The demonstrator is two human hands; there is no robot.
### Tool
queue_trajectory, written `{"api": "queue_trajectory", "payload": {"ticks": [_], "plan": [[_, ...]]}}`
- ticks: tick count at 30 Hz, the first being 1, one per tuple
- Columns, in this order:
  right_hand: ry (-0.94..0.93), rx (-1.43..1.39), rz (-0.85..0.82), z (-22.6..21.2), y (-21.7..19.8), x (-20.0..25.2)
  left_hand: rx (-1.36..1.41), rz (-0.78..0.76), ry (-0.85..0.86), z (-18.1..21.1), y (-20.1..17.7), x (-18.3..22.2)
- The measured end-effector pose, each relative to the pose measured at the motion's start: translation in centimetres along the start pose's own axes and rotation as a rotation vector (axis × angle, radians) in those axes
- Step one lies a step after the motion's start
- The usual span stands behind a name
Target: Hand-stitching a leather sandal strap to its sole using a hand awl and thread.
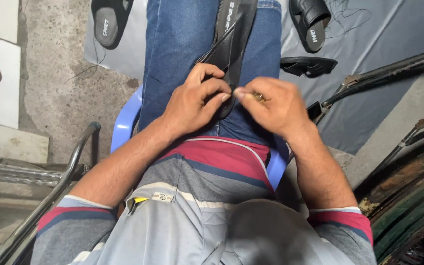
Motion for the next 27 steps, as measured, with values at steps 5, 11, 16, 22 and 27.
{"api": "queue_trajectory", "payload": {"ticks": [5,11,16,22,27], "plan": [[0.15,0.419,-0.105,2.2,1.5,0.2,-0.194,-0.025,-0.026,0.7,0.9,0.9],[0.365,-0.148,-0.174,5.7,3.1,1.9,-0.199,0.003,-0.039,0.3,0.8,1.3],[0.55,-1.167,0.363,11.4,-7.2,5.2,-0.212,0.011,-0.008,1.4,0.7,1.7],[0.107,-1.705,0.117,12.6,-15.3,6.2,-0.131,0.008,-0.035,1.7,-0.2,1.7],[-0.213,-0.495,0.136,6.2,-9.2,4.4,-0.14,-0.039,-0.064,1.9,-0.8,1.7]]}}
Point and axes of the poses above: each hand's wrist, its own x-axis away from the middle knuckle, its own y-axis out of the palm, z = x × y, the point moved 10 cm from there along -x, towards the middle knuckle, and after that the axes turned 10 degrees about -x, right-handed, at the moved point
